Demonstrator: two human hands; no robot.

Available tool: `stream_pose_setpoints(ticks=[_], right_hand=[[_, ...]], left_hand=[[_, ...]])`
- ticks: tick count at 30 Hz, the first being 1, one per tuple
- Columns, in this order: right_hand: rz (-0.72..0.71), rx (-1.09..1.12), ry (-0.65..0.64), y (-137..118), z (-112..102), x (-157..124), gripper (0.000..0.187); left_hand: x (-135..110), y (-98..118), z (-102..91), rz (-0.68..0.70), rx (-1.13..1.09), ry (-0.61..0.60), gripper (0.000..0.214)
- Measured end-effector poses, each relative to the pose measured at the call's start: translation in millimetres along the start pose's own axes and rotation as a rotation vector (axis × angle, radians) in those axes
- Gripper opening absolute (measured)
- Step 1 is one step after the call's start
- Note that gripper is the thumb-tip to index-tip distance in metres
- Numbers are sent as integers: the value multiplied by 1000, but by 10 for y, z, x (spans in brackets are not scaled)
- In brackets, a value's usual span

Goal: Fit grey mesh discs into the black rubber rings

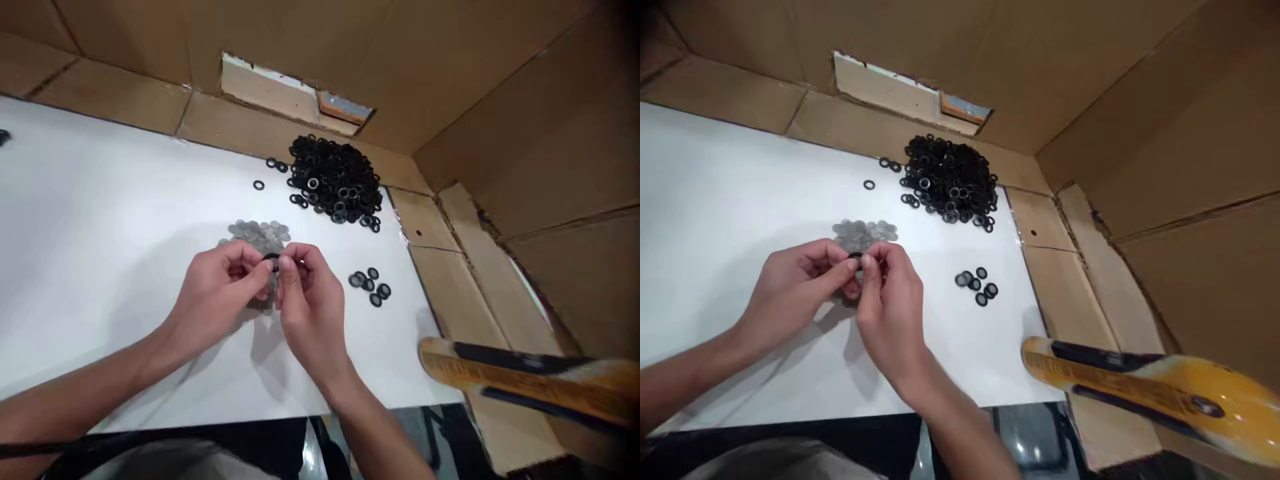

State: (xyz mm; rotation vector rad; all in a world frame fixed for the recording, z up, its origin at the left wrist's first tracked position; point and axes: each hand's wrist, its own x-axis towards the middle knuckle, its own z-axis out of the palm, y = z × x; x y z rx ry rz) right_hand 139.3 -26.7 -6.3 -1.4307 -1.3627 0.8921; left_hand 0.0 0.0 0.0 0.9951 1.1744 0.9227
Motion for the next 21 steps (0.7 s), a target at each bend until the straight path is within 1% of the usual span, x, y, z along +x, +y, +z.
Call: stream_pose_setpoints(ticks=[2, 4, 8, 10, 12, 16, 21], right_hand=[[-23, 36, 13, -21, -10, -2, 14], [-10, 96, 6, -40, -23, 6, 13], [120, 266, -60, -72, -61, 53, 13], [179, 298, -82, -85, -87, 76, 15], [203, 309, -104, -95, -112, 91, 18], [205, 313, -105, -91, -139, 99, 20], [177, 351, -38, -66, -145, 96, 19]], left_hand=[[-36, 0, 12, 30, -25, -27, 23], [-59, 6, 19, 55, -39, -35, 23], [-58, 33, 6, 83, -37, 0, 19], [-47, 41, -9, 85, -30, 14, 18], [-39, 40, -26, 83, -42, 1, 16], [-32, 14, -55, 79, -96, -67, 11], [-36, -2, -67, 53, -70, -102, 18]])
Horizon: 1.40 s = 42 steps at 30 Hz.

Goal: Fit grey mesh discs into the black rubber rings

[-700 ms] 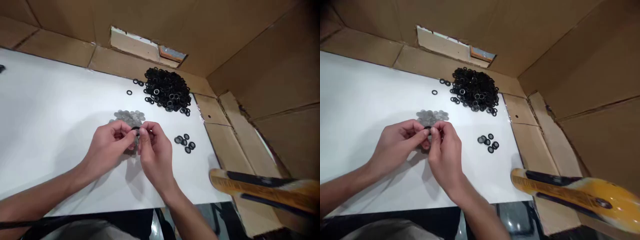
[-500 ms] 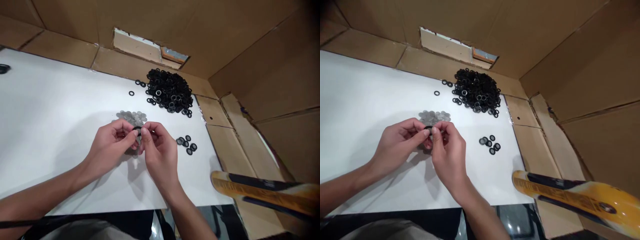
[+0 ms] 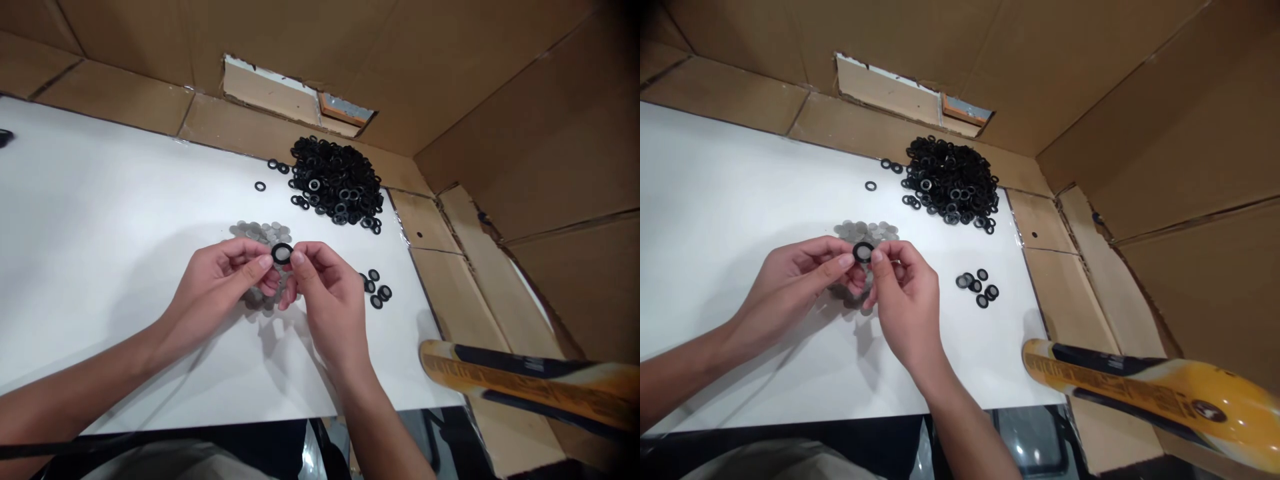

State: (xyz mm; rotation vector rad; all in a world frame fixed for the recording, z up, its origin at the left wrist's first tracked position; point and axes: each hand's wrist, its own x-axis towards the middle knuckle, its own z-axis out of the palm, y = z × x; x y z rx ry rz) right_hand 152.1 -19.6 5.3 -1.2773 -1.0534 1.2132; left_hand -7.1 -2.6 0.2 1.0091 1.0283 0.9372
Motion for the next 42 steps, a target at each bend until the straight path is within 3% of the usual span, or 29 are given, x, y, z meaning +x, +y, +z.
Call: stream_pose_setpoints(ticks=[14, 24, 34, 42], right_hand=[[21, -60, 4, -22, 13, -4, 16], [-44, -91, -122, 36, 58, -40, 17], [-104, -96, -60, 89, 122, -66, 16], [-98, -187, -78, -23, 29, -40, 16]], left_hand=[[6, -1, 4, 21, -36, 43, 17], [11, 45, 36, -7, 55, 30, 17], [-30, 52, 50, 36, 60, 37, 15], [-8, 51, 11, 40, 118, 76, 17]])
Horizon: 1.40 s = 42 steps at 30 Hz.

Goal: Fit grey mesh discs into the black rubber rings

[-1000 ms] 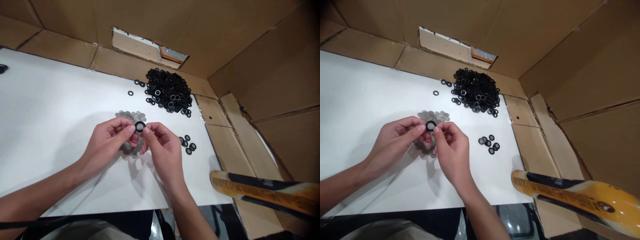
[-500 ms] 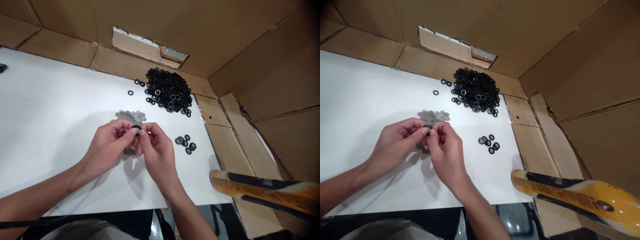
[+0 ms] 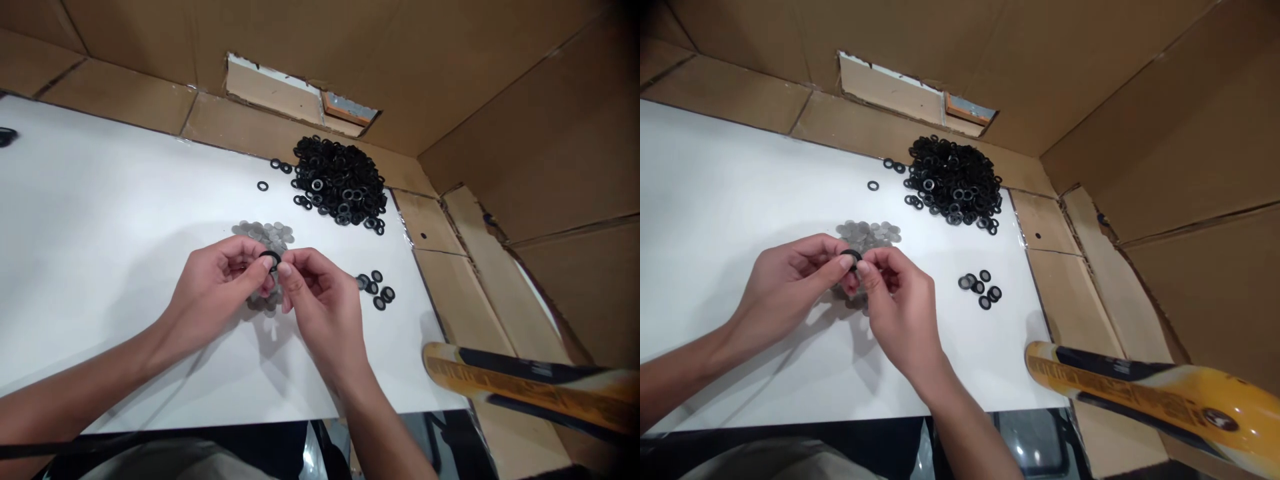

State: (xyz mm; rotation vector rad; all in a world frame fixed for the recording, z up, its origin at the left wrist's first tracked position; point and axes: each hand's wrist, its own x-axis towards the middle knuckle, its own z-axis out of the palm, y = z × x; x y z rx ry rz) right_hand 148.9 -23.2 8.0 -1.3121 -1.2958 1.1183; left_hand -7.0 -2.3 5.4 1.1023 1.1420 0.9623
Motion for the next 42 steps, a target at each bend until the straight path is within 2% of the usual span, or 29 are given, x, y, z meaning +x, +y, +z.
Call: stream_pose_setpoints(ticks=[5, 10, 20, 26, 34, 37, 39, 42], right_hand=[[50, -6, 16, -42, -72, 39, 20], [53, -72, 34, -54, -129, 68, 13], [6, 60, 6, 41, 41, -24, 19], [-25, 101, 8, 30, 59, -47, 18], [-20, 54, 19, 17, 15, 1, 8], [-140, -105, 60, 42, -6, 3, 4], [-305, -280, 119, 71, -33, 5, 5], [-604, -563, 211, 131, -94, 4, 19]], left_hand=[[0, -6, -11, 9, 4, -15, 15], [-1, 4, -3, -13, 12, -65, 18], [-3, -29, 13, 35, 27, -115, 16], [-32, -18, -2, 83, -6, -105, 14], [0, -2, -2, 61, -82, -53, 12], [20, -22, -18, 59, -82, -47, 12], [29, -36, -37, 47, -75, -59, 11], [35, -44, -68, 35, -150, -134, 15]])
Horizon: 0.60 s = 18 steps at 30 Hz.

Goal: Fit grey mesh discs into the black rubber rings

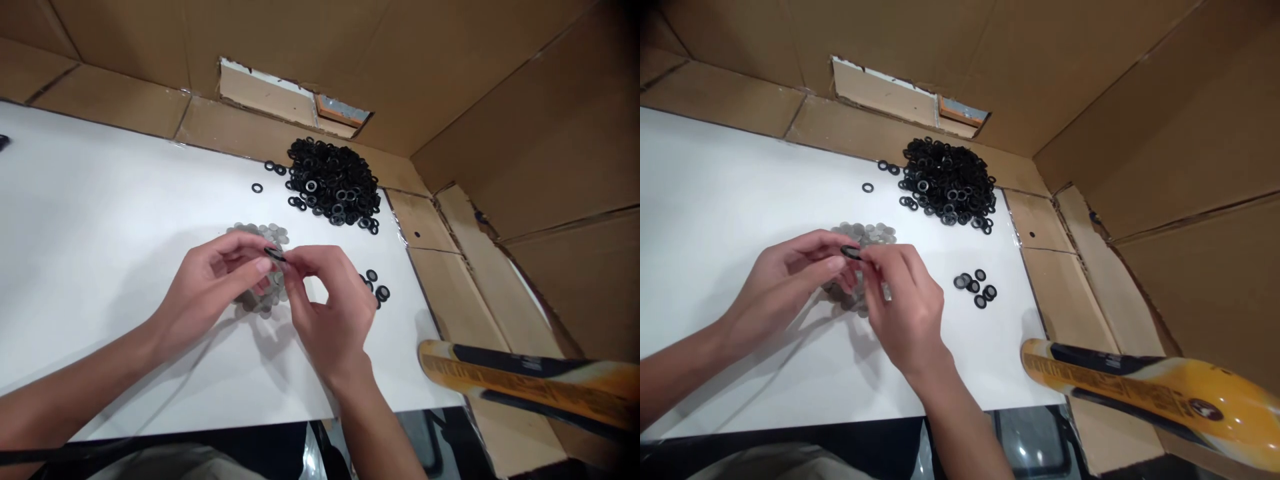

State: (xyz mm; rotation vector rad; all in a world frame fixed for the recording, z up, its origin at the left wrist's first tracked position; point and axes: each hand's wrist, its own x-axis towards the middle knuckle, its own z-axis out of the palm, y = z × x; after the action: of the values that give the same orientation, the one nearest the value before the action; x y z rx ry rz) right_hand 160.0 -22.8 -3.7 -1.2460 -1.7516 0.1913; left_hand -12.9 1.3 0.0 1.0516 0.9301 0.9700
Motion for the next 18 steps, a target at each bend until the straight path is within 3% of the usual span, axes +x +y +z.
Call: stream_pose_setpoints(ticks=[3, 8, 12, 15, 18], right_hand=[[-161, -167, -2, 68, -30, -46, 26], [-119, -147, -13, 52, -56, -35, 26], [115, 111, 5, -23, -59, 34, 14], [373, 347, -64, -44, -75, 69, 4], [519, 473, -153, -43, -88, 101, 6]], left_hand=[[-3, 15, -12, -4, -96, -69, 26], [-19, 29, 7, -12, -12, 15, 18], [-32, 39, 22, 37, 76, 58, 17], [-36, 58, 36, 52, 126, 85, 20], [-38, 66, 57, 40, 144, 96, 19]])
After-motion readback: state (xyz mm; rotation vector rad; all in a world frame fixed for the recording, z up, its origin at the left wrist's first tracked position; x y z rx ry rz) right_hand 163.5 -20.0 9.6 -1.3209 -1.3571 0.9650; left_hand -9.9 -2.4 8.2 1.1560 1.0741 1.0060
